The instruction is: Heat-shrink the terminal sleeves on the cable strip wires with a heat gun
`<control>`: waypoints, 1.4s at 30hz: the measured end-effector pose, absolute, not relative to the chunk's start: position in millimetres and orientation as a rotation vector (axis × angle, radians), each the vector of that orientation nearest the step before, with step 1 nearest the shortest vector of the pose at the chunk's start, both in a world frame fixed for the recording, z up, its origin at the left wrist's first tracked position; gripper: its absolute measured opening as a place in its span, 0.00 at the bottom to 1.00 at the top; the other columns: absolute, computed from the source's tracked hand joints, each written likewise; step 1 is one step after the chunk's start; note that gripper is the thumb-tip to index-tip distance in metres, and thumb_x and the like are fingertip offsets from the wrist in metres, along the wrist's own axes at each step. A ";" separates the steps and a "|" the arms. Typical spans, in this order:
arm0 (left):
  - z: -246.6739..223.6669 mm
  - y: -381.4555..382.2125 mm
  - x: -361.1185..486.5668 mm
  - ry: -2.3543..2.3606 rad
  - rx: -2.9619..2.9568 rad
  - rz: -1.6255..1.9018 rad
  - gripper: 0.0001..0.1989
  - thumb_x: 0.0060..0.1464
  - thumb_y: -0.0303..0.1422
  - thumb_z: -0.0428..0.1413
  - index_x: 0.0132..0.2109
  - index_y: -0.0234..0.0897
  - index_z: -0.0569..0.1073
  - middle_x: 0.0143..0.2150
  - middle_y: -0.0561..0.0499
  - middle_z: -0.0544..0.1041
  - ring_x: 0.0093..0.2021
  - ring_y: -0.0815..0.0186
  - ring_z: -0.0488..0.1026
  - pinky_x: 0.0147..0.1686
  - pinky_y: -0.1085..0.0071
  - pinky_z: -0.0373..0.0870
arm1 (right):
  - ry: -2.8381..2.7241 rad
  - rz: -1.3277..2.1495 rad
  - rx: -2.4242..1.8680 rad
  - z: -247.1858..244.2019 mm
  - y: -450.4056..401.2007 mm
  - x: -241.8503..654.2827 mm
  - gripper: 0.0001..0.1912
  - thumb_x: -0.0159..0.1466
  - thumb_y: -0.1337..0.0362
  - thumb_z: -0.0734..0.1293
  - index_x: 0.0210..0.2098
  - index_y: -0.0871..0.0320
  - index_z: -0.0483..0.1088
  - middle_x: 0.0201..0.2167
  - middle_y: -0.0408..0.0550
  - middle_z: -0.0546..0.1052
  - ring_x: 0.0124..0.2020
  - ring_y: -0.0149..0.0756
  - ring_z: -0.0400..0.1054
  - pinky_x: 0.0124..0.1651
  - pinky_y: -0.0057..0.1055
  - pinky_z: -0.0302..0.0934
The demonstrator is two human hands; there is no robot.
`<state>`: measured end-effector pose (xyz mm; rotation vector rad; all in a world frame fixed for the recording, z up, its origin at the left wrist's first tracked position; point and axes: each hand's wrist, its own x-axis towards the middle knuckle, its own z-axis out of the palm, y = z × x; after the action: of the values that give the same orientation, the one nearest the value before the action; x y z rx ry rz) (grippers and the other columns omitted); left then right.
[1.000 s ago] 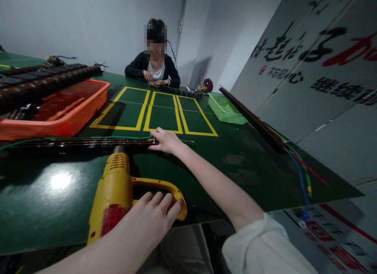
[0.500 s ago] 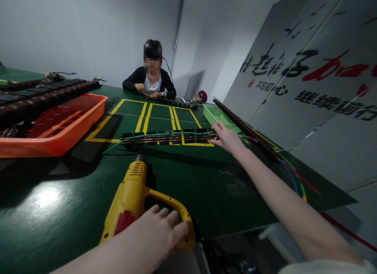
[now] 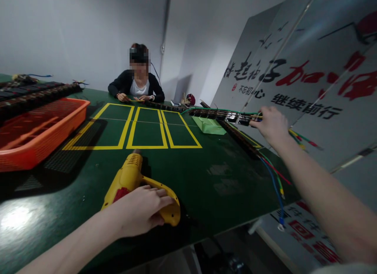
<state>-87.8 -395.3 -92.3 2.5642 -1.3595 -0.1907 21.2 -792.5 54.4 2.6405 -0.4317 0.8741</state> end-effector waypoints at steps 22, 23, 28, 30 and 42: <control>-85.7 -388.5 -87.4 -1.273 2.431 -0.051 0.18 0.61 0.36 0.49 0.58 0.42 0.66 0.48 0.47 0.73 0.46 0.62 0.73 0.46 0.65 0.68 | -0.582 0.880 3.209 -45.5 -757.8 134.7 0.22 0.64 0.56 0.64 0.55 0.58 0.62 0.55 0.52 0.66 0.52 0.41 0.64 0.52 0.46 0.62; -83.3 -387.5 -88.3 -1.266 2.410 -0.011 0.17 0.62 0.35 0.47 0.57 0.42 0.66 0.47 0.47 0.73 0.46 0.63 0.73 0.47 0.66 0.68 | -0.545 0.896 3.223 -46.6 -754.8 135.2 0.22 0.64 0.56 0.64 0.55 0.59 0.63 0.55 0.52 0.66 0.52 0.41 0.64 0.52 0.46 0.62; -77.9 -380.5 -92.5 -1.281 2.260 0.110 0.14 0.64 0.32 0.43 0.51 0.42 0.69 0.45 0.49 0.74 0.44 0.66 0.72 0.45 0.68 0.68 | -0.418 1.057 3.250 -43.8 -740.9 124.8 0.21 0.64 0.56 0.64 0.54 0.59 0.63 0.55 0.52 0.66 0.54 0.42 0.62 0.54 0.48 0.59; -78.2 -374.9 -93.3 -1.269 2.154 0.110 0.14 0.64 0.31 0.43 0.50 0.41 0.70 0.45 0.50 0.74 0.44 0.68 0.71 0.45 0.71 0.68 | -0.351 1.152 3.259 -37.4 -731.1 114.6 0.21 0.64 0.56 0.64 0.54 0.59 0.63 0.55 0.52 0.65 0.55 0.43 0.61 0.56 0.49 0.58; -86.6 -252.0 -69.0 -0.559 2.339 0.638 0.15 0.63 0.32 0.42 0.43 0.34 0.73 0.43 0.53 0.74 0.45 0.72 0.71 0.47 0.74 0.68 | 1.010 0.559 3.379 -91.1 -602.2 -117.4 0.33 0.55 0.44 0.66 0.59 0.33 0.58 0.52 0.43 0.72 0.48 0.49 0.71 0.44 0.46 0.70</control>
<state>-69.0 -252.0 -86.6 2.3385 -0.5587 0.6383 -117.4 -602.2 -91.1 3.3790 1.0104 0.5587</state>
